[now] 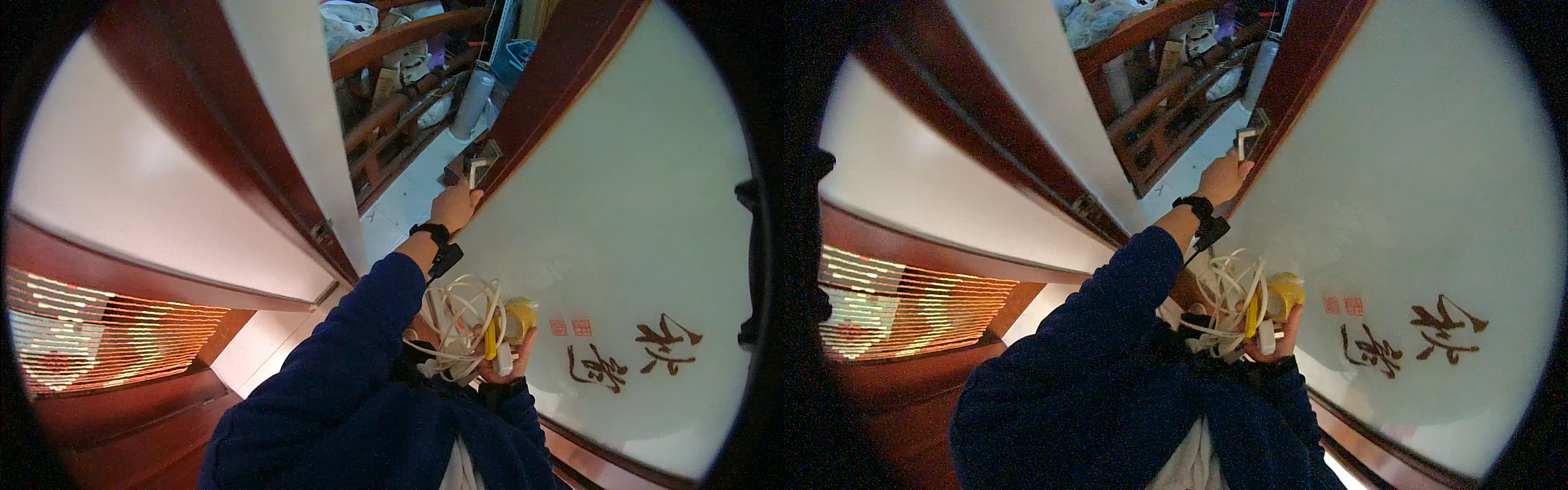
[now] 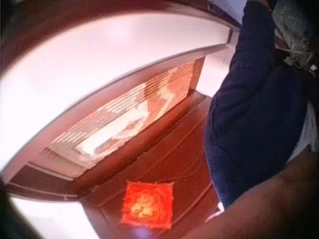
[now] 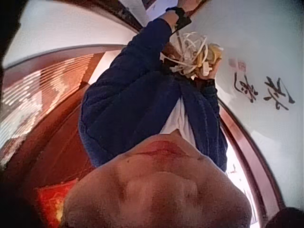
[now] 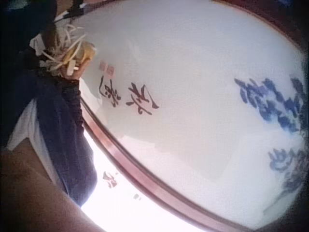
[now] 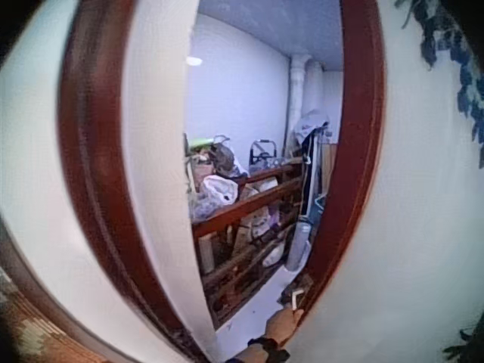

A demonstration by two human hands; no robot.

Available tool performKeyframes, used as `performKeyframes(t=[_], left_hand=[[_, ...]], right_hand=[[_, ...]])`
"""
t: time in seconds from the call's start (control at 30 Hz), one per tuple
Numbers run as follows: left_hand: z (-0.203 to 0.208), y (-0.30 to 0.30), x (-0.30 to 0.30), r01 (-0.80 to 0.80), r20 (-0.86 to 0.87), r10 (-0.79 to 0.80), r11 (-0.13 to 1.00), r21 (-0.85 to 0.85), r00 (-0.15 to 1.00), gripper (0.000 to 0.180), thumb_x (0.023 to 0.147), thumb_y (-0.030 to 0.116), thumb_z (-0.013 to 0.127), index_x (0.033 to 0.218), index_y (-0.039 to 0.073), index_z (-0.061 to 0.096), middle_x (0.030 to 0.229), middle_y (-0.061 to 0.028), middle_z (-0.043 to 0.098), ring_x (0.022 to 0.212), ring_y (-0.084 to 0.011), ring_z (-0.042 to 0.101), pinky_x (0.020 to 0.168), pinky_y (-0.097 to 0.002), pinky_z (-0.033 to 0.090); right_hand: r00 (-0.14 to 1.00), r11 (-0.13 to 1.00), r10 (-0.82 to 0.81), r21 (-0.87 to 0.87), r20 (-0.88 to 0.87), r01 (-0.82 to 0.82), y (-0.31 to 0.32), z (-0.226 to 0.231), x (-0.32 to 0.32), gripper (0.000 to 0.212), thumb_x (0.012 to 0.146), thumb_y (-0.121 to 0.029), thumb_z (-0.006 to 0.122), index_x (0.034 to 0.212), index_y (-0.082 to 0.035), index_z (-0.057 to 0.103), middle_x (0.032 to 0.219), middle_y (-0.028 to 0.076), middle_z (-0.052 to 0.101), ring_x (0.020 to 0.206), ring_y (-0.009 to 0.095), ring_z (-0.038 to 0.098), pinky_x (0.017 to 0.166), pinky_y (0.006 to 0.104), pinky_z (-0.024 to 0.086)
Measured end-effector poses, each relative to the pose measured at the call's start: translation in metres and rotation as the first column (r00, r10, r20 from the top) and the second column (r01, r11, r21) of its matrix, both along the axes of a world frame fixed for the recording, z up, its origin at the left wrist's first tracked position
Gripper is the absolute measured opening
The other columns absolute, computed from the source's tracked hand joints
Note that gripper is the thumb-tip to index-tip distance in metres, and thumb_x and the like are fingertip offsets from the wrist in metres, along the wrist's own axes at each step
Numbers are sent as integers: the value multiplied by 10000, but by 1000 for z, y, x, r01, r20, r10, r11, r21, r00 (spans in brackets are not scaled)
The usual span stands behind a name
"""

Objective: The person uses a yellow screwdriver to tighten screws on a white electrical plug, then closes the plug housing. They walk to a storage closet and place the plug and screwdriver into a blue bin among other items.

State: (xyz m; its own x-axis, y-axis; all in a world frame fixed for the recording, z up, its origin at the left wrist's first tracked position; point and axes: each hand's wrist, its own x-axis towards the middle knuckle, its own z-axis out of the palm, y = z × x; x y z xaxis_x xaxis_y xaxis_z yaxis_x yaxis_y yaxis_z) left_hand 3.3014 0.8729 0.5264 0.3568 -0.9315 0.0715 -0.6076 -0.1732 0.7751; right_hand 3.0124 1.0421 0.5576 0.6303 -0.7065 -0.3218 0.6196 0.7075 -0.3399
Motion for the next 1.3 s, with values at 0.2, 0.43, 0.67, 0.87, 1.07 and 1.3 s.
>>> performKeyframes(t=[0.2, 0.43, 0.67, 0.87, 1.07, 1.3], left_hand=[[-8, -37, 4, 227, -48, -232, 969, -100, 971, 490, 1017, 459, 511, 920, -17, 573, 722, -165, 640, 605, -330, 590, 584, -474, 466], [-5, -55, -26, 421, -119, -440, 894, -154, 890, 424, 982, 433, 571, 797, 63, 663, 690, -129, 671, 645, -328, 651, 605, -450, 497], [10, -72, -5, 681, -116, -688, 726, -100, 716, 379, 932, 466, 617, 839, 118, 735, 765, -148, 710, 744, -365, 685, 673, -454, 531], [18, -112, 3, 853, -389, -857, 454, -258, 338, 329, 851, 415, 730, 852, 92, 796, 776, -63, 745, 673, -169, 669, 629, -312, 505], [29, -138, 36, 953, -389, -885, 298, -50, 256, 429, 941, 435, 628, 1009, 23, 728, 812, -75, 705, 742, -152, 625, 688, -319, 499], [7, -185, 53, 989, -671, -737, 143, -40, 80, 566, 1000, 529, 514, 1160, 3, 651, 966, -65, 682, 860, -140, 616, 808, -289, 502]], right_hand=[[976, 996, -11, 87, -216, 31, -22, -11, 17, 764, 921, -705, 472, 1438, -145, 431, 1354, 120, 541, 1168, 319, 585, 950, 492, 537], [936, 965, 117, 261, -332, -28, -64, -59, 34, 706, 945, -680, 445, 1382, -129, 513, 1225, 125, 651, 1015, 299, 673, 814, 452, 580], [945, 989, 67, 148, -321, -20, -101, -100, 96, 773, 946, -723, 360, 1426, -126, 470, 1297, 133, 618, 1077, 308, 653, 851, 461, 568], [926, 983, 122, 171, -358, -63, -166, -109, 106, 804, 942, -708, 398, 1464, -97, 407, 1324, 144, 585, 1108, 331, 632, 938, 471, 526], [858, 945, 211, -126, -469, -301, -202, -112, 124, 614, 1009, -481, 426, 1430, -34, 413, 1285, 158, 595, 1093, 285, 629, 974, 416, 518], [879, 949, 260, -62, -399, -308, -219, -98, 124, 614, 1025, -467, 387, 1442, -17, 400, 1348, 150, 561, 1169, 287, 593, 1049, 407, 461]])
